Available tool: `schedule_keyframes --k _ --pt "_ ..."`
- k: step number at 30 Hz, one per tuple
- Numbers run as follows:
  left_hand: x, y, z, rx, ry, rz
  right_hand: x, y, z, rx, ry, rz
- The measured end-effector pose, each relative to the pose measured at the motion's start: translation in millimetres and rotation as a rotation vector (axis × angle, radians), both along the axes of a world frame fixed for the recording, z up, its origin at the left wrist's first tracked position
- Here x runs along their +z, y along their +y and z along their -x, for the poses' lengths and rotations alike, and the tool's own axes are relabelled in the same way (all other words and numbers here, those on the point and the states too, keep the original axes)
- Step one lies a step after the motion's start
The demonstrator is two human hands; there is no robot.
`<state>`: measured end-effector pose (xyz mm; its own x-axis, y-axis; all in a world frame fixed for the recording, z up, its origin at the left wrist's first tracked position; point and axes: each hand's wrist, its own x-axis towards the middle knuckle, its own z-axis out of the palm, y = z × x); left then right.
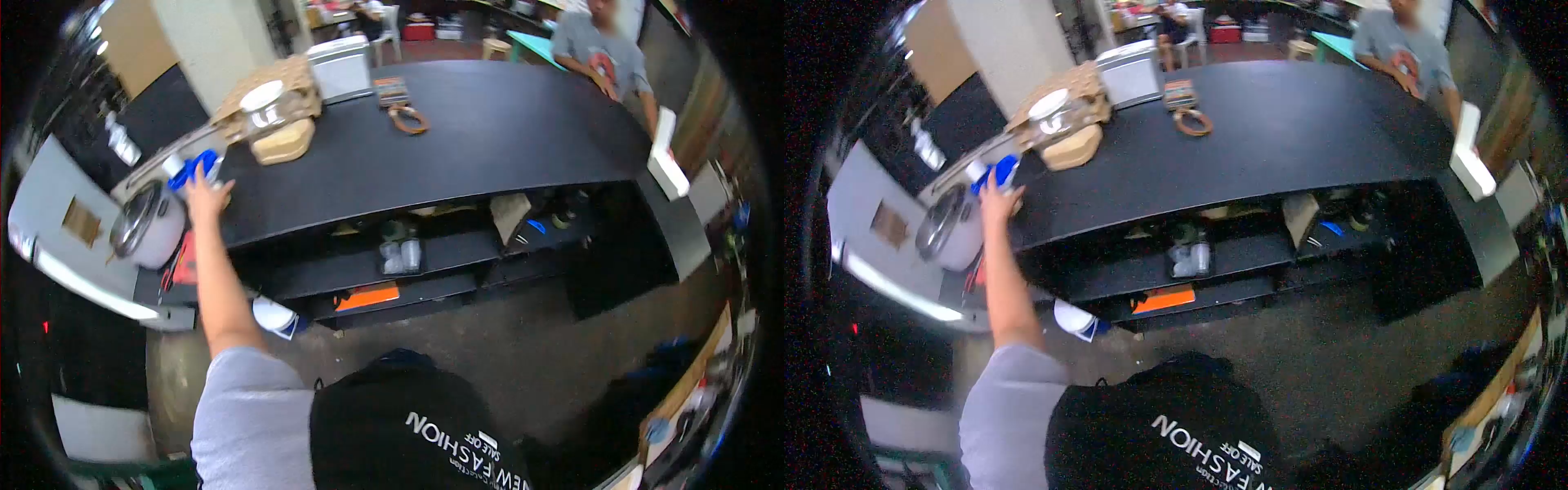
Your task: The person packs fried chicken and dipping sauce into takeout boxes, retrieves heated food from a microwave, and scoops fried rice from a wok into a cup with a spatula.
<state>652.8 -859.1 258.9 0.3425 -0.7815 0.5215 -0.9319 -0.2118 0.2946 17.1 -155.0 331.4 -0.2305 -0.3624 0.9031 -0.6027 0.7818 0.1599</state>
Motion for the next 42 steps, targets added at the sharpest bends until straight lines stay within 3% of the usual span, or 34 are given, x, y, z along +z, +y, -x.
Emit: schedule_keyframes --k 1,4,8,9,13,15,17,19,22,26,30,36,39,42 --pt "-8 -16 -21 -0.042 -0.014 -0.132 -12 13 49 0.001 -0.009 -0.136" --pt "-34 -56 -65 -0.228 0.029 -0.315 -35 -42 28 -0.107 -0.232 -0.068" --pt "-49 -76 -84 -0.558 0.301 -0.228 -34 -127 -14 -0.068 -0.493 0.019" --pt "-18 -40 -18 -0.613 0.053 -0.135 -37 -137 -23 -0.031 -0.533 0.031" --pt "37 60 217 -1.132 0.318 -0.177 -71 -165 -48 0.161 -0.769 0.049" --pt "26 102 310 -1.533 0.543 -0.472 -101 -173 -67 0.209 -0.862 0.025" --pt "16 164 399 -1.828 0.344 -0.623 -130 -173 -89 0.274 -0.984 0.043" --pt "-5 216 461 -2.229 0.001 -0.580 -156 -169 -118 0.312 -0.997 0.158" --pt "-27 318 518 -2.703 -0.250 -0.663 -173 -146 -156 0.461 -1.449 0.770" --pt "-55 455 543 -3.162 -0.417 -0.905 -208 -81 -201 0.681 -1.410 1.369" --pt "-78 591 535 -3.463 -0.550 -0.964 -219 3 -257 0.425 -1.129 1.710" --pt "-93 747 510 -3.632 -0.832 -1.028 -235 113 -308 0.312 -0.886 1.876" --pt "-89 798 502 -3.787 -0.719 -0.940 -234 148 -318 0.233 -0.816 1.929" --pt "-98 838 506 -3.765 -0.811 -1.153 -232 169 -327 0.263 -0.787 2.012"
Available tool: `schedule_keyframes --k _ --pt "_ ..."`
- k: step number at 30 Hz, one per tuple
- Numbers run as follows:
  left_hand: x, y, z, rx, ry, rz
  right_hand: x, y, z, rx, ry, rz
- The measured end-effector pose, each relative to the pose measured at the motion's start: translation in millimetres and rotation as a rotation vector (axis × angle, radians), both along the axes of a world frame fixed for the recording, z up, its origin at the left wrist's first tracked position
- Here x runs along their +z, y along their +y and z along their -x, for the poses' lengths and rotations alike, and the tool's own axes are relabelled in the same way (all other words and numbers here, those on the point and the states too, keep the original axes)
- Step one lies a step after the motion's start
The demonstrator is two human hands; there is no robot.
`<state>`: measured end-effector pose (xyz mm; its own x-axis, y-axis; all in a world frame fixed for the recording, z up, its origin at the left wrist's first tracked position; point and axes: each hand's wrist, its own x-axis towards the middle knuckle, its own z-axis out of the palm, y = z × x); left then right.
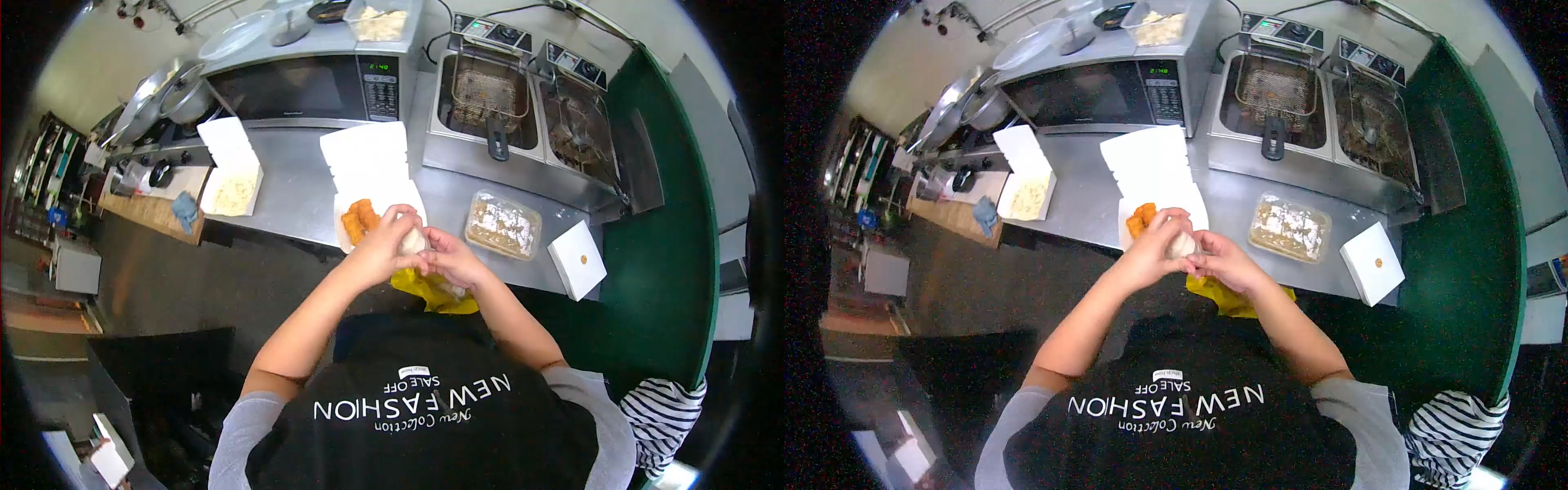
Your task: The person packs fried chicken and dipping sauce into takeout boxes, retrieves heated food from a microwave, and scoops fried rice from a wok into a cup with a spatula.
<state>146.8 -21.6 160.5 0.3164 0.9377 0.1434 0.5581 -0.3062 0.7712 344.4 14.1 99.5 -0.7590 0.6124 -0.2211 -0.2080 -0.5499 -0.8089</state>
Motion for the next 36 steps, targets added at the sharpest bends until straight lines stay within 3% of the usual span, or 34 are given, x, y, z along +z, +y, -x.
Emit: schedule_keyframes --k 2,5,9,14,16,18,21,29,35,36 --pt "-17 23 9 -0.043 -0.127 -0.059 -20 12 -4 -0.024 0.107 0.082" --pt "-29 52 24 0.043 -0.173 0.118 -18 19 -6 -0.142 0.045 0.045" --pt "-64 89 37 0.041 0.270 0.235 -33 20 -2 -0.289 -0.151 -0.204" --pt "-100 106 29 -0.134 0.574 0.088 -37 11 15 -0.399 -0.301 -0.307" --pt "-120 111 36 -0.158 0.563 -0.041 -35 8 29 -0.450 -0.500 -0.500" --pt "-116 111 42 -0.149 0.538 -0.134 -21 8 42 -0.471 -0.808 -0.839" --pt "-95 97 62 -0.110 0.487 -0.175 -18 7 61 -0.424 -1.143 -1.109" --pt "-58 57 132 -0.032 0.188 -0.222 -28 13 98 -0.333 -1.510 -1.130" --pt "-88 43 161 0.317 0.175 -0.044 -30 21 100 -0.178 -1.604 -1.063" --pt "-95 42 161 0.305 0.133 0.090 -28 23 101 -0.162 -1.588 -1.057"
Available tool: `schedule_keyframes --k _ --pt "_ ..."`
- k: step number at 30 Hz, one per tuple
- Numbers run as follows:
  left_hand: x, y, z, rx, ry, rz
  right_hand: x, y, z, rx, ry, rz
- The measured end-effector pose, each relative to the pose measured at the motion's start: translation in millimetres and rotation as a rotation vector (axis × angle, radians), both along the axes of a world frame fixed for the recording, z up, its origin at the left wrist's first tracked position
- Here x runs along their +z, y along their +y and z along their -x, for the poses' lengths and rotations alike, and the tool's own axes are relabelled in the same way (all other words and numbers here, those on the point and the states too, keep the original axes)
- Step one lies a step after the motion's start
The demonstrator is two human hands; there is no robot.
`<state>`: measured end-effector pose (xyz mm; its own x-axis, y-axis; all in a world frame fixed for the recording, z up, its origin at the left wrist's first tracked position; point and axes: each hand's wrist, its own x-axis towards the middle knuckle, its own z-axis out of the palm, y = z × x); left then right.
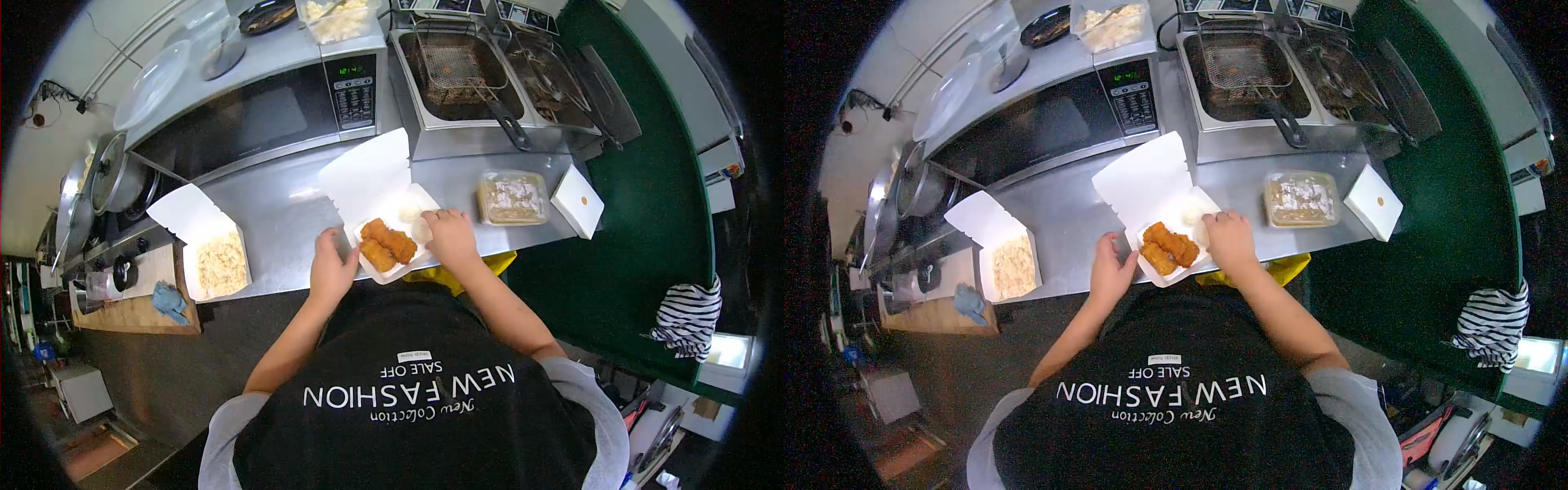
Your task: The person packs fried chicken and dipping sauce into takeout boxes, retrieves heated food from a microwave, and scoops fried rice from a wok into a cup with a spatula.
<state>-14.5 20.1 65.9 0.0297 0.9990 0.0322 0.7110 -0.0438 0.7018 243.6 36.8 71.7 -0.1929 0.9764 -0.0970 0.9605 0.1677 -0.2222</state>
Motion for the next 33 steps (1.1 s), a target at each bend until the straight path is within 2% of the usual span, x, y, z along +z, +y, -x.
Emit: schedule_keyframes --k 2,6,9,12,15,16,18,19,22,25,28,31,33 --pt "-9 -3 0 0.002 -0.124 0.249 6 0 0 -0.009 0.060 -0.062" --pt "-17 -9 -8 -0.033 -0.122 0.294 23 6 -13 -0.110 0.267 -0.136" --pt "-41 -4 1 -0.045 -0.121 0.205 -22 11 -33 -0.161 0.344 -0.087" --pt "-52 7 13 -0.098 -0.124 0.156 -20 5 -39 -0.189 0.561 0.275" --pt "-49 20 15 0.104 -0.572 0.483 -36 9 -44 -0.287 0.579 0.292" --pt "-57 26 17 0.078 -0.710 0.500 -49 13 -47 -0.359 0.801 0.393" --pt "-70 32 15 0.077 -0.773 0.505 -63 27 -49 -0.507 1.247 0.590" --pt "-76 34 14 0.074 -0.805 0.506 -70 28 -53 -0.508 1.289 0.623" --pt "-64 35 12 0.037 -0.637 0.562 -65 31 -49 -0.512 1.357 0.690" --pt "-144 37 10 -0.018 -0.408 -0.034 -77 29 -45 -0.537 1.306 0.653" --pt "-80 22 -15 0.112 -0.342 0.071 -91 27 -35 -0.521 1.242 0.473" --pt "-55 20 -24 0.118 -0.226 0.081 -120 26 -28 -0.457 1.136 0.224" --pt "-45 21 -30 0.135 -0.114 0.145 -111 20 -22 -0.440 1.041 0.094"
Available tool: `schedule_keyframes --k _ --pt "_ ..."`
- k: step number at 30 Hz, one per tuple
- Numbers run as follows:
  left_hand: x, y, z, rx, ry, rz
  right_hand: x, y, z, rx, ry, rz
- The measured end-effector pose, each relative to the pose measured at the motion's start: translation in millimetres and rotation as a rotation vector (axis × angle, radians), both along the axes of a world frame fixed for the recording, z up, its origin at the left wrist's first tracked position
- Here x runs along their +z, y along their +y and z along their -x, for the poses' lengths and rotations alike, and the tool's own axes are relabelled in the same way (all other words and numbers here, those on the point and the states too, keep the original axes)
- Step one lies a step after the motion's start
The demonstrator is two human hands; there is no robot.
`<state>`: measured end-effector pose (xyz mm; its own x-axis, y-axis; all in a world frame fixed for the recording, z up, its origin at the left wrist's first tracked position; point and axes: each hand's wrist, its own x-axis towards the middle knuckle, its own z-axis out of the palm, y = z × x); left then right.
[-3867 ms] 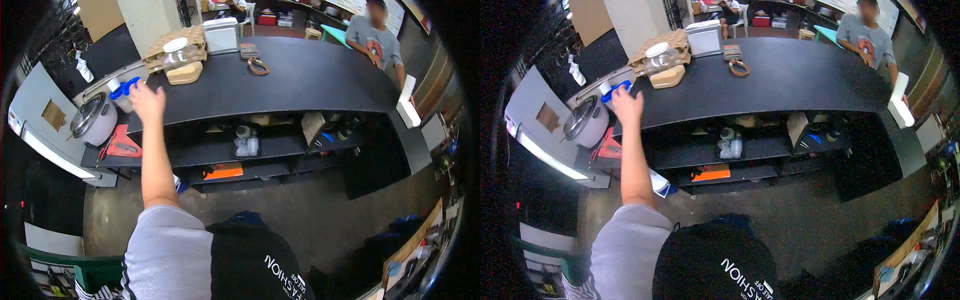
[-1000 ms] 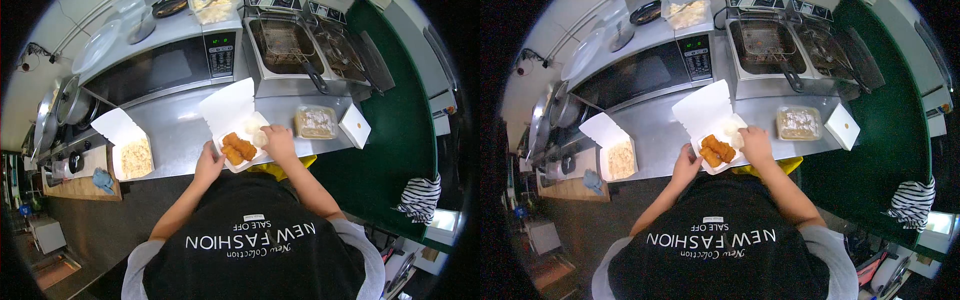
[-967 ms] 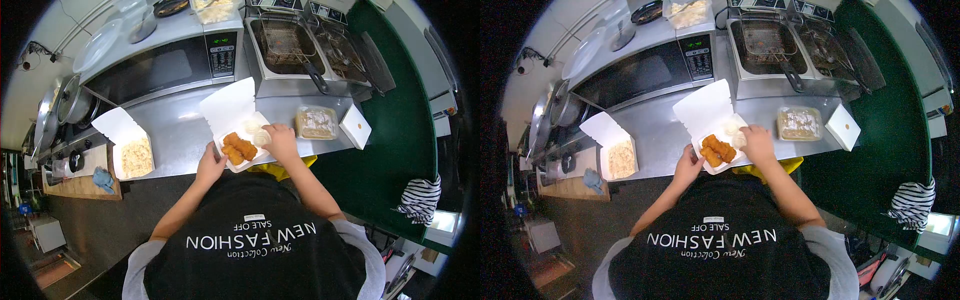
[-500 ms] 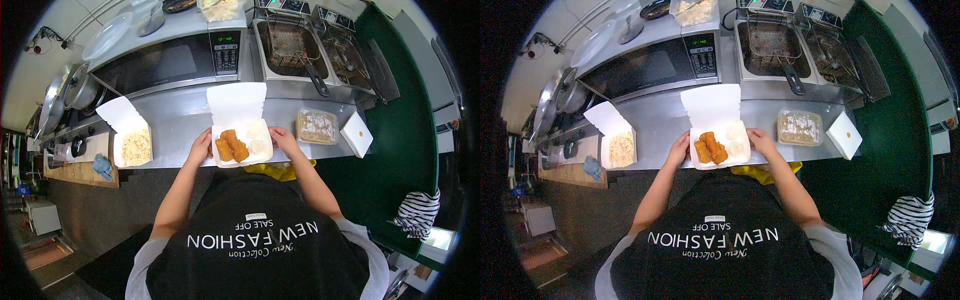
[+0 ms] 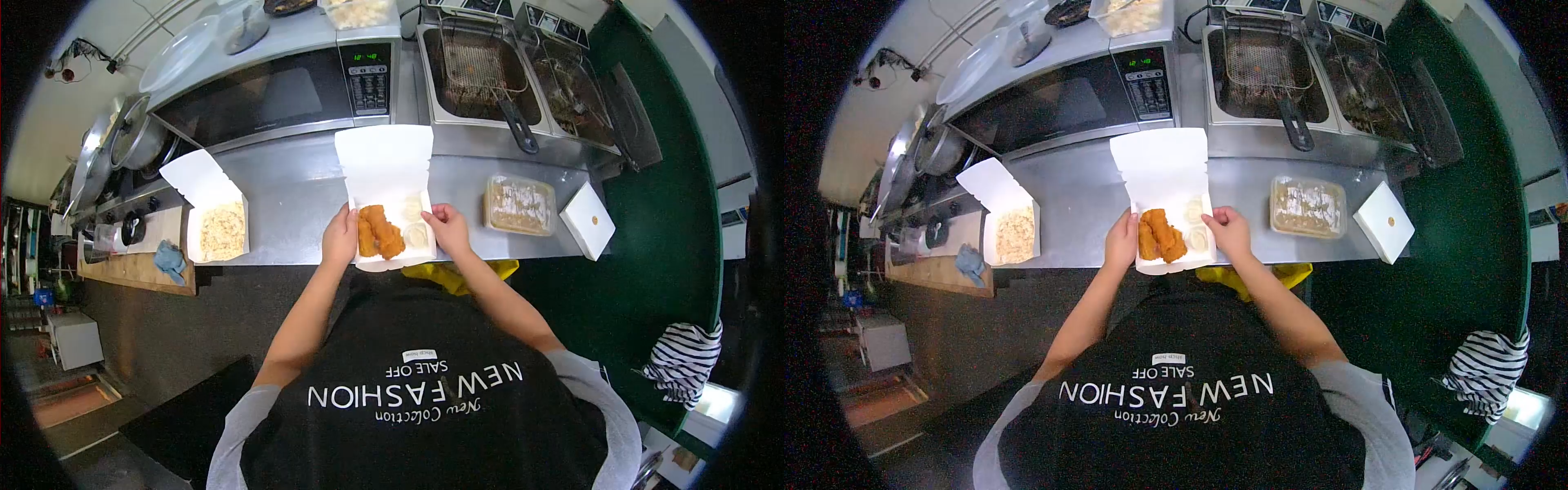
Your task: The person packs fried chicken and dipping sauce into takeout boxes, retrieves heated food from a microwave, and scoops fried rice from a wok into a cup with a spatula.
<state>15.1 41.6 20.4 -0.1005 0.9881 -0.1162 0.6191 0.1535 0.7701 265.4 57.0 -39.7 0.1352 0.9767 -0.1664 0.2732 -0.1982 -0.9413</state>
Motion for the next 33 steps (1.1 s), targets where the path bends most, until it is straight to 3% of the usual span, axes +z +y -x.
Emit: schedule_keyframes --k 4,7,12,20,27,29,33 --pt "17 1 -7 -0.012 0.102 0.087 19 -2 3 0.004 -0.087 0.024" --pt "-35 -5 12 0.011 -0.220 -0.078 21 -6 -3 0.039 -0.097 0.047" --pt "-12 -39 12 -0.058 -0.032 -0.078 30 -33 -11 0.113 0.034 0.068" --pt "9 -39 2 -0.068 0.106 0.090 40 -33 -3 0.124 -0.230 -0.005" --pt "2 -59 9 -0.182 -0.013 -0.027 51 -46 -10 0.211 -0.066 0.061" --pt "2 -53 12 -0.184 0.027 0.024 54 -43 -14 0.249 -0.138 0.058" --pt "-4 -26 23 -0.134 0.034 -0.117 49 -12 -19 0.224 -0.185 0.067"
